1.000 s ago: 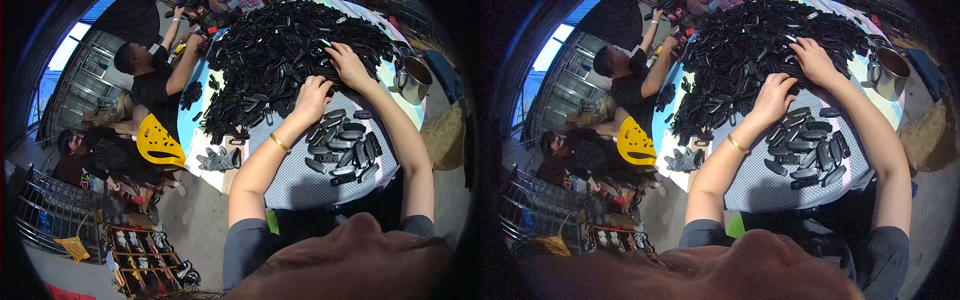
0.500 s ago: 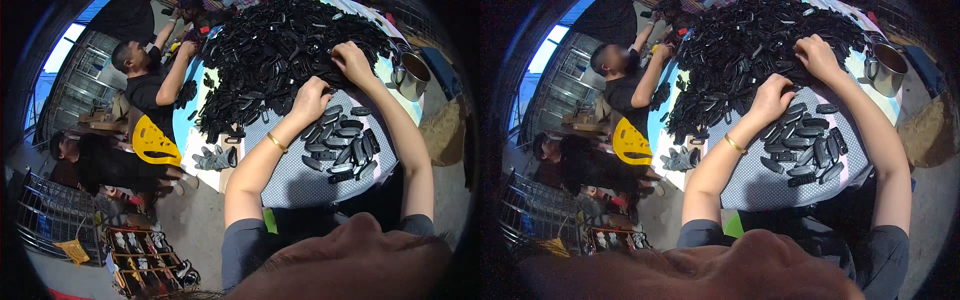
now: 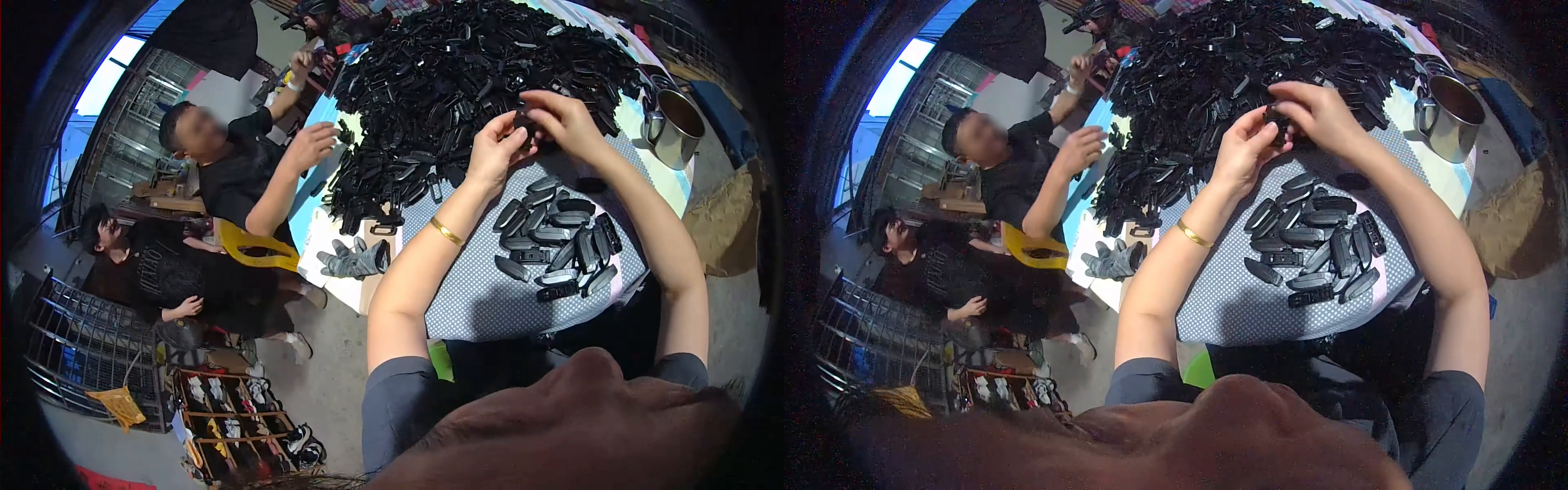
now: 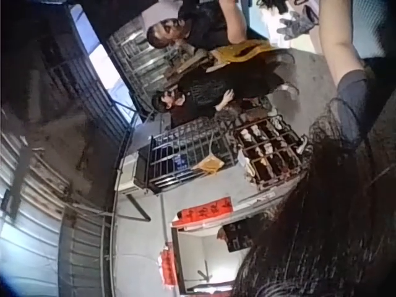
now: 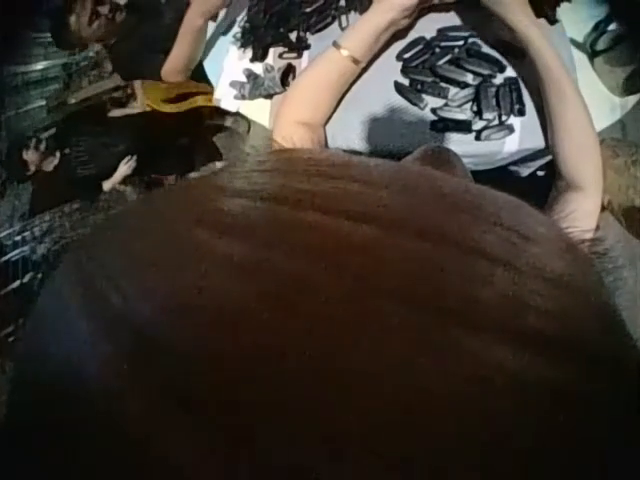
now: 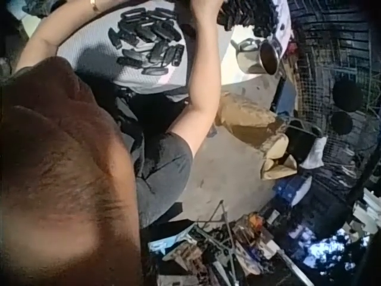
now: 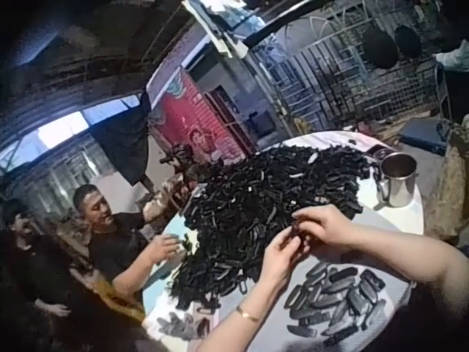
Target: Assembling small black plastic components by hand at a table in a workshop setting.
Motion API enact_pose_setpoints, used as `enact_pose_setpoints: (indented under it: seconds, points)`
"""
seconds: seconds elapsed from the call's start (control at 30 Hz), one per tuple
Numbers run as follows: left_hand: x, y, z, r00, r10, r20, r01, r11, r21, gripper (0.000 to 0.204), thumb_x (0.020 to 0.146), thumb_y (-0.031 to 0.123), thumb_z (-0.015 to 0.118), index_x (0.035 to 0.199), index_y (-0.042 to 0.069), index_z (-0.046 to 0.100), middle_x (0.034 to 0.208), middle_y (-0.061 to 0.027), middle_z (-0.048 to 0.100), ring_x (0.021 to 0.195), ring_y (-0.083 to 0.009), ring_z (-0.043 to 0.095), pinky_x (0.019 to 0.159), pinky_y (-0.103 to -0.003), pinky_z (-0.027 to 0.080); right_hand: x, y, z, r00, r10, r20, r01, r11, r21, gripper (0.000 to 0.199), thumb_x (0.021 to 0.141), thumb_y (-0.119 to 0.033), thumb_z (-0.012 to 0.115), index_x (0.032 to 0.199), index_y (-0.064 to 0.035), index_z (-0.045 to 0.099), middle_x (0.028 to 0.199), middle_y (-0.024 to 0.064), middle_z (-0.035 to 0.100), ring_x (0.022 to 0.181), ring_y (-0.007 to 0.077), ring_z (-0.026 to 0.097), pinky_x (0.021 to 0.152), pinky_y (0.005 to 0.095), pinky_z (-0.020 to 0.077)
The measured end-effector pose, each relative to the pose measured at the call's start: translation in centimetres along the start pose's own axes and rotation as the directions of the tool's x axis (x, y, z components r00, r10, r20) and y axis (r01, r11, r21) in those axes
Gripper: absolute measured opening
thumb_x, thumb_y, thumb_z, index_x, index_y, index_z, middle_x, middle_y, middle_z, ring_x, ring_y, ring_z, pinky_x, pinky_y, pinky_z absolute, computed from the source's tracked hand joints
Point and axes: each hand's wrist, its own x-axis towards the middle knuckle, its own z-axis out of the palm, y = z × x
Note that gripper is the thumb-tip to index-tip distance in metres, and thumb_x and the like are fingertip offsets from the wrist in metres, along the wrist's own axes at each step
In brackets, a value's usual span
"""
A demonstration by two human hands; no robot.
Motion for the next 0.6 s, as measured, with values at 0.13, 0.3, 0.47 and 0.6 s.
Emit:
enact_pose_setpoints:
  seconds: [0.13,0.3,0.47,0.6]
  points:
    - [0.0,-0.1,0.0,1.000,0.010,0.011,-0.010,0.999,-0.051,0.034,0.084,0.007,0.053,0.117,0.001,0.046,0.096,-0.0081,0.057,0.080,-0.0168,0.059,0.072,-0.028,0.051,0.0,1.2,-0.3,0.975,-0.219,-0.038,0.211,0.966,-0.152,0.027,0.081,-0.004,0.055,0.108,-0.0001,0.056,0.091,0.0066,0.063,0.075,0.0103,0.058,0.067,0.0226,0.0477]
    - [-0.2,-0.1,0.5,0.998,0.038,-0.050,-0.041,0.997,-0.067,0.032,0.084,0.003,0.052,0.115,0.000,0.047,0.096,-0.0066,0.056,0.081,-0.0142,0.057,0.074,-0.027,0.051,0.2,0.8,-0.7,0.986,-0.135,-0.102,0.129,0.990,-0.062,0.021,0.082,-0.012,0.057,0.100,-0.0006,0.060,0.088,0.0053,0.063,0.074,0.0088,0.058,0.066,0.0208,0.0464]
    - [-0.1,-0.1,0.4,0.998,0.053,-0.044,-0.056,0.996,-0.067,0.031,0.084,0.003,0.053,0.113,0.000,0.048,0.100,-0.0082,0.056,0.086,-0.0169,0.058,0.076,-0.030,0.051,-0.3,0.5,0.0,0.998,-0.014,-0.066,0.015,1.000,0.011,0.019,0.082,-0.013,0.058,0.096,-0.0009,0.062,0.083,0.0036,0.063,0.072,0.0069,0.056,0.065,0.0211,0.0456]
    - [-0.1,0.1,0.4,0.995,0.049,-0.090,-0.057,0.995,-0.080,0.028,0.083,0.004,0.053,0.111,-0.001,0.049,0.096,-0.0080,0.057,0.079,-0.0152,0.059,0.069,-0.026,0.051,-0.4,0.1,0.2,0.999,0.020,-0.036,-0.018,0.999,0.040,0.019,0.082,-0.014,0.058,0.095,-0.0007,0.062,0.083,0.0053,0.064,0.075,0.0083,0.058,0.069,0.0230,0.0466]
